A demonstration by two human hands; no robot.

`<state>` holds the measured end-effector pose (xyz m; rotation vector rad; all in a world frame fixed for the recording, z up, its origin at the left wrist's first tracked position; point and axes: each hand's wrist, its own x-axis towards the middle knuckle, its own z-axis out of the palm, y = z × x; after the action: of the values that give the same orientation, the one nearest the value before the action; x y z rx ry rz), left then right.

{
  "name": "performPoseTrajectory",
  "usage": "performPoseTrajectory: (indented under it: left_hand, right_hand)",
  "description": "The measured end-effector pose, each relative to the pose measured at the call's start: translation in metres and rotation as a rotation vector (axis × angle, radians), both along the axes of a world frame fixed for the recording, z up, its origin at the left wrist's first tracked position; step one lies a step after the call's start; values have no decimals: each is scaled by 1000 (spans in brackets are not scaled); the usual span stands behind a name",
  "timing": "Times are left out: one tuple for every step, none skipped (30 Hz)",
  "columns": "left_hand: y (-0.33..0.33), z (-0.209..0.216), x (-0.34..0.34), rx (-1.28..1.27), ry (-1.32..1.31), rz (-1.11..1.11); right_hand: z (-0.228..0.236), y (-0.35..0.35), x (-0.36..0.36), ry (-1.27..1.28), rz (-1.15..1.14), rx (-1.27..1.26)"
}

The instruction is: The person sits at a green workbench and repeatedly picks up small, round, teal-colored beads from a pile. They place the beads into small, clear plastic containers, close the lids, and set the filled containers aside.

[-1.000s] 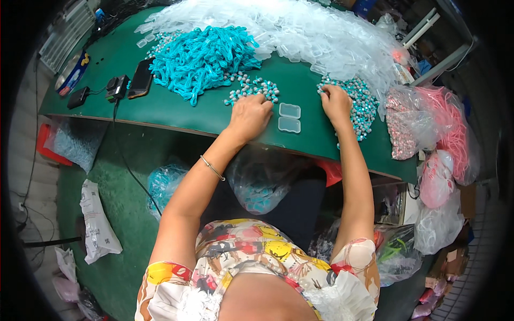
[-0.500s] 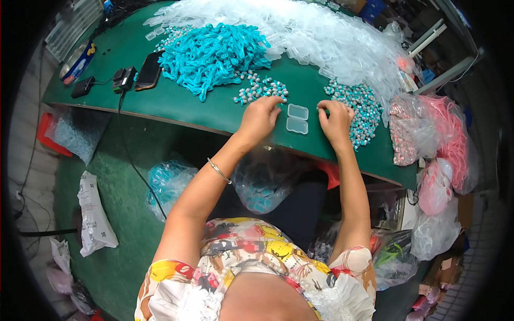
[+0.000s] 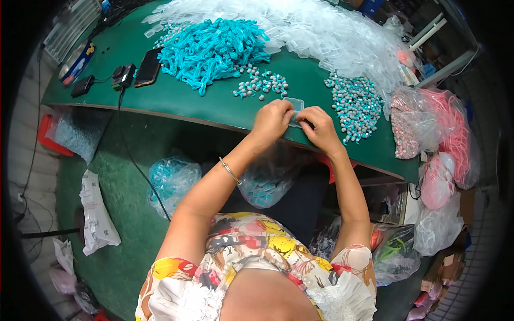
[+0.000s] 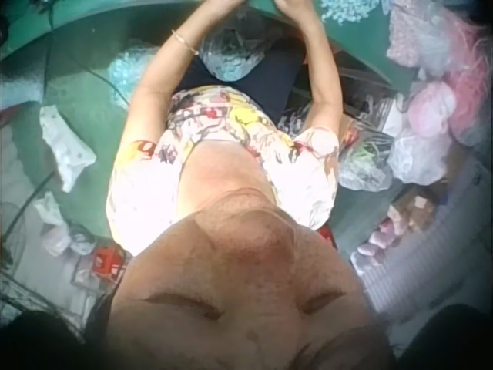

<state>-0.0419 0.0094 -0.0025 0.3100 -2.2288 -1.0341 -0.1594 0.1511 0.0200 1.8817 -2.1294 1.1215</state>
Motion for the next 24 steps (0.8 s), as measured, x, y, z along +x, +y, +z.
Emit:
performPoseTrajectory:
  left_hand:
    - [0, -1, 1, -13, 3, 8]
    - [0, -2, 2, -61, 25, 27]
    - [0, -3, 3, -109, 47, 48]
    - [-1, -4, 5, -157, 69, 69]
    - [-1, -4, 6, -165, 39, 61]
    - [-3, 0, 10, -174, 10, 54]
    - [-4, 2, 13, -183, -20, 49]
    - [-6, 1, 16, -194, -35, 50]
    - [-7, 1, 17, -202, -48, 50]
    - [-9, 0, 19, -210, -61, 50]
    - [-11, 0, 22, -205, -76, 27]
    - [-13, 1, 25, -198, -89, 0]
    - [-15, 2, 28, -191, -102, -27]
    - [-16, 4, 31, -182, -108, -62]
    - [-17, 8, 35, -174, -115, -95]
    - [-19, 10, 38, -165, -122, -128]
    - [-20, 7, 39, -179, -105, -137]
    - [-22, 5, 38, -194, -86, -147]
    - [-23, 4, 38, -209, -67, -156]
    - [-23, 2, 38, -200, -76, -156]
    - [-22, 2, 38, -193, -85, -160]
    - [-22, 3, 38, -186, -95, -164]
    - [-22, 3, 38, -196, -91, -156]
    - [-21, 2, 38, -208, -85, -151]
  right_hand:
    - [1, -2, 0, 15, 14, 11]
    - [2, -4, 0, 31, 28, 22]
    - [3, -5, 0, 47, 45, 34]
    - [5, -6, 1, 54, 49, 45]
    - [8, -6, 4, 61, 53, 57]
    - [11, -7, 7, 69, 61, 67]
    - [13, -8, 8, 67, 68, 82]
    - [15, -9, 10, 65, 77, 97]
    - [17, -9, 11, 66, 83, 115]
    - [17, -10, 12, 49, 92, 125]
    - [17, -12, 13, 32, 101, 136]
    - [17, -13, 13, 15, 106, 149]
    - [18, -12, 14, -2, 97, 161]
    - [21, -11, 15, -19, 88, 173]
    - [24, -11, 15, -37, 81, 185]
    - [29, -13, 13, -57, 62, 240]
    - [34, -16, 10, -77, 44, 294]
    - [40, -20, 7, -95, 24, 349]
    - [44, -28, 4, -50, 17, 311]
    - [43, -41, -2, -42, 25, 244]
    - [41, -57, -9, -35, 28, 174]
    - [41, -76, -10, -36, 34, 147]
    - [40, -98, -7, -37, 41, 116]
    - [36, -119, -6, 40, 42, 120]
